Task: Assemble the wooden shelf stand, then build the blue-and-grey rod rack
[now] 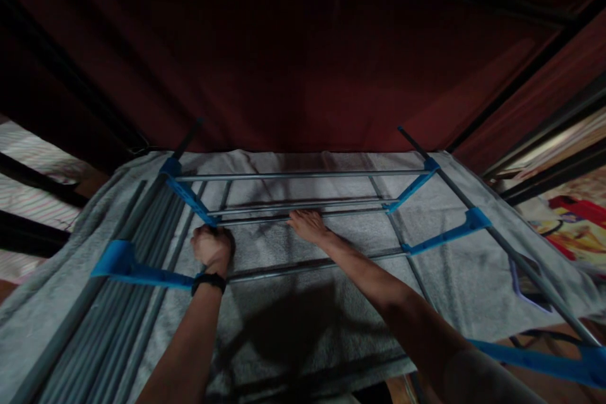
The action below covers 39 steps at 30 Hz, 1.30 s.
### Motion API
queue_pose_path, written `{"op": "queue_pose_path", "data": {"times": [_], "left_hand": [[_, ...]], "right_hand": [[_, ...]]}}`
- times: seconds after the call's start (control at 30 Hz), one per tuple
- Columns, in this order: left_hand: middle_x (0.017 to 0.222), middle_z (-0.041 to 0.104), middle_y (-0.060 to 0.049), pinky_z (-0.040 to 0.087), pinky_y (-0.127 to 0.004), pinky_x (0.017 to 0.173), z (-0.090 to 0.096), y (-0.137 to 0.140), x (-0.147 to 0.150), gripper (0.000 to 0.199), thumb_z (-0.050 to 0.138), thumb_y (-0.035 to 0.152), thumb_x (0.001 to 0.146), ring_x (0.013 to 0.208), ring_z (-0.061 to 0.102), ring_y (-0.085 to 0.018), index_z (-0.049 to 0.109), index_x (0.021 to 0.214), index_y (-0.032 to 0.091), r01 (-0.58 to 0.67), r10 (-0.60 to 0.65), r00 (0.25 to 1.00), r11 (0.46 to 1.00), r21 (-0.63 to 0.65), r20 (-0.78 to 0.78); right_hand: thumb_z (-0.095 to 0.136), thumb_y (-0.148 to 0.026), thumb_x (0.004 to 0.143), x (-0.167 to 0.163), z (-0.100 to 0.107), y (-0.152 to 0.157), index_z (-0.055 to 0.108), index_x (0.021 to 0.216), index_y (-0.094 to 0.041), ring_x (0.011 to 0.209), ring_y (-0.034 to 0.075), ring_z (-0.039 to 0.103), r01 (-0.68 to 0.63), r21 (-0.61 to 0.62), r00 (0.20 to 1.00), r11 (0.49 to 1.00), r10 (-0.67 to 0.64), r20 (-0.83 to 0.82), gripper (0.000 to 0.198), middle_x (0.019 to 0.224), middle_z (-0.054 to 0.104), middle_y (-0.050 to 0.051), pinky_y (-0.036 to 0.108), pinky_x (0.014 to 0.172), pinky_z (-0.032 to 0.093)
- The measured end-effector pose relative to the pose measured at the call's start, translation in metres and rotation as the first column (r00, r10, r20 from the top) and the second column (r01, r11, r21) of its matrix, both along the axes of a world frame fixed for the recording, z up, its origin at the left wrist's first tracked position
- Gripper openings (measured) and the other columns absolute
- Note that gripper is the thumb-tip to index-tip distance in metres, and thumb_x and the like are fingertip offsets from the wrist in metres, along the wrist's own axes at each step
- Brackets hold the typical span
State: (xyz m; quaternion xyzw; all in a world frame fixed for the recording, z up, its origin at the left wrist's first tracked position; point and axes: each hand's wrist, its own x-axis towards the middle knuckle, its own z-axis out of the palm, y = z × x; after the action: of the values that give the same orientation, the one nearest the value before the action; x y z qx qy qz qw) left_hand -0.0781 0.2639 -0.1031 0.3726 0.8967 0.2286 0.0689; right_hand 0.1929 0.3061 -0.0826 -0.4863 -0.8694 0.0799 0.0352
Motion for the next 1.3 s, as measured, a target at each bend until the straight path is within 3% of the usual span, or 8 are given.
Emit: {"op": "queue_pose_path", "data": {"times": [0.2, 0.37, 0.57, 0.8, 1.03, 1.3], "left_hand": [[0.119, 0.061, -0.022, 0.046, -0.045, 0.095, 0.012, -0.005, 0.008, 0.034, 0.05, 0.029, 0.088, 0.118, 0.056, -0.036, 0.062, 0.114, 0.011, 0.018, -0.018, 1.0, 1.0, 0.008, 0.022], [0.116, 0.063, -0.021, 0.044, -0.044, 0.098, 0.018, -0.007, 0.002, 0.031, 0.054, 0.023, 0.085, 0.118, 0.056, -0.034, 0.064, 0.111, 0.011, 0.034, -0.042, 0.992, 0.997, 0.072, 0.115], [0.11, 0.065, -0.015, 0.045, -0.039, 0.097, 0.021, -0.008, 0.008, 0.04, 0.056, 0.014, 0.08, 0.111, 0.061, -0.028, 0.061, 0.12, 0.015, -0.025, -0.032, 0.971, 0.973, 0.231, 0.236], [0.131, 0.06, -0.016, 0.042, -0.033, 0.108, 0.025, -0.007, 0.017, 0.053, 0.052, 0.022, 0.09, 0.124, 0.056, -0.024, 0.048, 0.141, 0.009, -0.038, -0.103, 0.958, 0.879, 0.475, 0.267], [0.131, 0.064, -0.016, 0.044, -0.037, 0.107, 0.032, -0.007, 0.021, 0.044, 0.043, 0.022, 0.096, 0.124, 0.059, -0.026, 0.054, 0.138, 0.014, -0.079, -0.048, 0.959, 0.901, 0.426, 0.28], [0.131, 0.064, -0.016, 0.044, -0.042, 0.108, 0.033, -0.01, 0.022, 0.059, 0.045, 0.008, 0.087, 0.121, 0.061, -0.027, 0.045, 0.146, 0.013, -0.049, -0.111, 0.936, 0.898, 0.437, 0.335]], "right_hand": [[0.046, -0.033, 0.103, 0.003, -0.002, -0.014, 0.059, 0.127, -0.019, 0.12, 0.023, 0.055, -0.037, 0.054, 0.988, 0.998, 0.045, -0.149, 0.031, 0.127, 0.064, 0.011, 0.04, 0.105, 0.038], [0.041, -0.021, 0.101, 0.017, 0.007, -0.042, 0.056, 0.136, -0.019, 0.124, 0.025, 0.05, -0.082, 0.171, 0.969, 0.982, 0.118, -0.215, 0.038, 0.138, 0.056, 0.013, 0.041, 0.106, 0.037], [0.038, -0.027, 0.102, 0.047, 0.032, -0.039, 0.05, 0.142, -0.017, 0.126, 0.028, 0.045, 0.122, 0.346, 0.974, 0.93, -0.045, -0.222, 0.043, 0.142, 0.051, 0.015, 0.042, 0.105, 0.033], [0.04, -0.029, 0.103, 0.063, 0.035, -0.01, 0.061, 0.123, -0.016, 0.105, 0.027, 0.055, 0.116, 0.3, 0.993, 0.947, -0.101, -0.064, 0.032, 0.111, 0.067, 0.013, 0.04, 0.094, 0.034], [0.044, -0.028, 0.102, 0.06, 0.033, -0.006, 0.064, 0.107, -0.016, 0.099, 0.028, 0.056, 0.102, 0.313, 0.993, 0.944, -0.114, 0.022, 0.024, 0.105, 0.069, 0.014, 0.039, 0.087, 0.034], [0.042, -0.028, 0.102, 0.06, 0.034, -0.007, 0.064, 0.101, -0.016, 0.098, 0.028, 0.057, 0.098, 0.328, 0.994, 0.94, -0.111, 0.021, 0.025, 0.102, 0.068, 0.014, 0.039, 0.086, 0.035]]}}
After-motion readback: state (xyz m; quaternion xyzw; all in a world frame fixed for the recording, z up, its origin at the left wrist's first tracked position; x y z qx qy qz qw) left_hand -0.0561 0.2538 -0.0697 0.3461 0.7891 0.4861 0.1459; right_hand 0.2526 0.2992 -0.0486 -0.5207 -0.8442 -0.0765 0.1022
